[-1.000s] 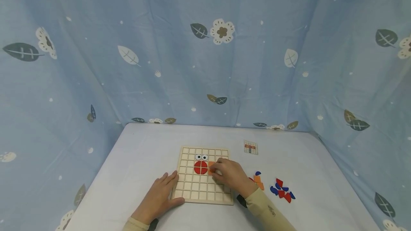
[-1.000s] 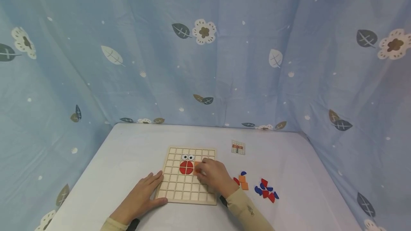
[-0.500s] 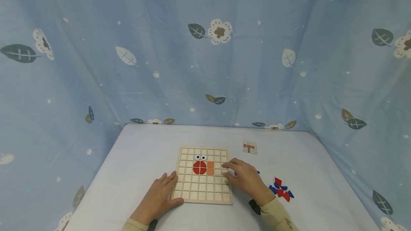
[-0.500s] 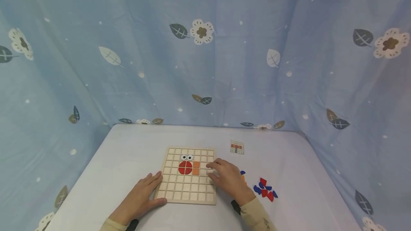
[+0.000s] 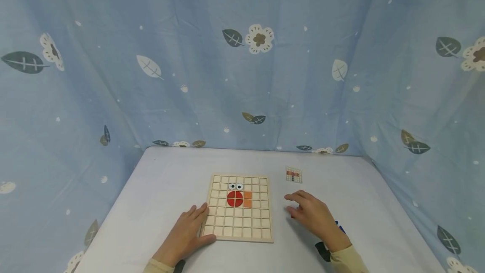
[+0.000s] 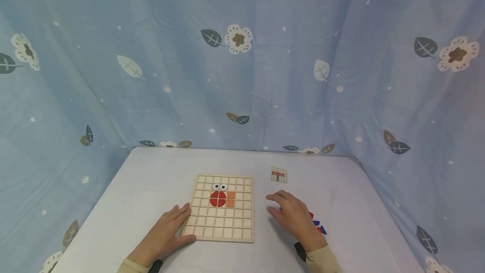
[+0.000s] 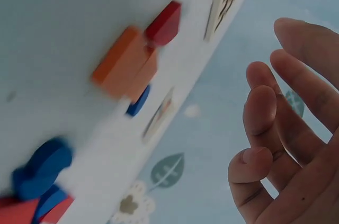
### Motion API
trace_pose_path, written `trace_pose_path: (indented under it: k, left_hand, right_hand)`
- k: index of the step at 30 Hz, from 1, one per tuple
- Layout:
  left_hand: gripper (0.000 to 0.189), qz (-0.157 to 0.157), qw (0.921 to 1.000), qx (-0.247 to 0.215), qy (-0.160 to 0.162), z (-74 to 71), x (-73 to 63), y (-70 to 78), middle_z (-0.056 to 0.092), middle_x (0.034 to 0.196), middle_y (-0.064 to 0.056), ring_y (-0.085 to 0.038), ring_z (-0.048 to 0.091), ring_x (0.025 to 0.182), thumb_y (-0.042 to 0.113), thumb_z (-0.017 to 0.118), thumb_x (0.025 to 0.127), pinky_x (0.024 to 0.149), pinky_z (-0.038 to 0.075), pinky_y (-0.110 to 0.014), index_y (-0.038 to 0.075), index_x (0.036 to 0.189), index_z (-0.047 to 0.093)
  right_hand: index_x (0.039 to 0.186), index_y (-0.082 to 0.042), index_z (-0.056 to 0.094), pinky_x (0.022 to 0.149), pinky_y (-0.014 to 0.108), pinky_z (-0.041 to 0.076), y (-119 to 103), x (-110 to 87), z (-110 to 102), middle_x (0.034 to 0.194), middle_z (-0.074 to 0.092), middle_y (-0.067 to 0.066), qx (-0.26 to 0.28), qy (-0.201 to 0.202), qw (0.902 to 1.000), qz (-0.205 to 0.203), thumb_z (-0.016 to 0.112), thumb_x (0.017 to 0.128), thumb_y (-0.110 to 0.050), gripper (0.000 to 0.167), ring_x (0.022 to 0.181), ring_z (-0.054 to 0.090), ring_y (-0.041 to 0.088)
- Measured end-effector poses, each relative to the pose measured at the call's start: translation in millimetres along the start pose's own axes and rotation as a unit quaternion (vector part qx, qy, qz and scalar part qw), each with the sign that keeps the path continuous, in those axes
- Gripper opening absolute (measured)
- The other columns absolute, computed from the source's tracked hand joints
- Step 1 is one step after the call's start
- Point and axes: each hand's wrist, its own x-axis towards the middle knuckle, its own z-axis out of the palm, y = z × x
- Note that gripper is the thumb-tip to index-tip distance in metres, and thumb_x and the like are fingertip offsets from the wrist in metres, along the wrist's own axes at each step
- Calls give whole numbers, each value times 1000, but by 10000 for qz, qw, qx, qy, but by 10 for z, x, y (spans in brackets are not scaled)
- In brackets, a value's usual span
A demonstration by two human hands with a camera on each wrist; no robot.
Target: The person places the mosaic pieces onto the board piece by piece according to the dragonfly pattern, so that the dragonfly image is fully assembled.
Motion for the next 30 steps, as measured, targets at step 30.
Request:
trace_pose_path:
  k: [30]
  left_hand:
    - [93, -60, 9999, -34, -89, 10, 3, -19, 45, 156, -12, -45, 39, 142, 64, 72, 82, 111, 34, -66, 1, 147, 51]
  right_hand:
    - [103, -27, 78, 72, 30, 56, 416, -376, -94, 103, 67, -16, 12, -1352, 9824, 1288, 90, 76, -22, 31, 84, 60, 6]
